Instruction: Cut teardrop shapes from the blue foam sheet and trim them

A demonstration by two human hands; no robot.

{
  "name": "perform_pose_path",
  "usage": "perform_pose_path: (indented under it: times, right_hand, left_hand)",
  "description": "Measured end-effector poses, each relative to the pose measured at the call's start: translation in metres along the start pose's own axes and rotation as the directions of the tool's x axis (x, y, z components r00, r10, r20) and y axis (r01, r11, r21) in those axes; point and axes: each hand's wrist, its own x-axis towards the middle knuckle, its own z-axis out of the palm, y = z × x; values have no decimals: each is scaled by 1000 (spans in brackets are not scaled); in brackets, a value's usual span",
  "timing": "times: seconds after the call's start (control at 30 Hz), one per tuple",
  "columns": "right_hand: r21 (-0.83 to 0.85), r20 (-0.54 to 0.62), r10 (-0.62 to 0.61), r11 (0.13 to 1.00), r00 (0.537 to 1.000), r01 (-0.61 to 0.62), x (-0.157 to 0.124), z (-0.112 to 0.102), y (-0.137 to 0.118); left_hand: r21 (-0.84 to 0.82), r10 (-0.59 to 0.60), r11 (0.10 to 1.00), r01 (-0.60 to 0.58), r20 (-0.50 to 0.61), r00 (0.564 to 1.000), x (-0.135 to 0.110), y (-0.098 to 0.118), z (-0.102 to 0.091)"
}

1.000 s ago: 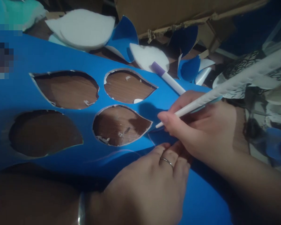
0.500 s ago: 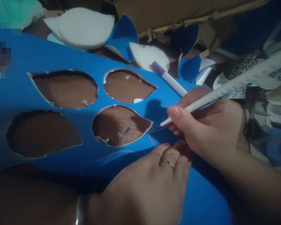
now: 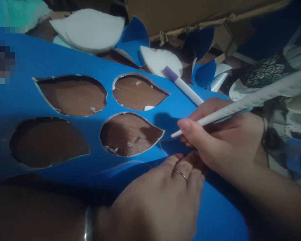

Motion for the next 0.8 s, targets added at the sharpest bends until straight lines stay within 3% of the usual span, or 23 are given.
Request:
perform_pose_path:
  times: [0.17,0.4,0.63,0.8]
  right_hand:
    - [-49,27,-59,997,998,60,-1,-1,-1]
    - [3,43,-36,999,998,36,4,1,0]
    - [-66,-22,-6,998,1000,5,2,3,-3]
    - [-5,-53,-41,999,998,41,2,3,0]
  left_hand:
    - [12,14,1000,-14,9,1000,0,0,-1]
    - [-13,1,1000,-1,4,1000,1,0,-2]
    - [-55,6,998,-8,-27,1000,1,-1,1]
    - [-56,17,998,-19,-34,999,1,-1,1]
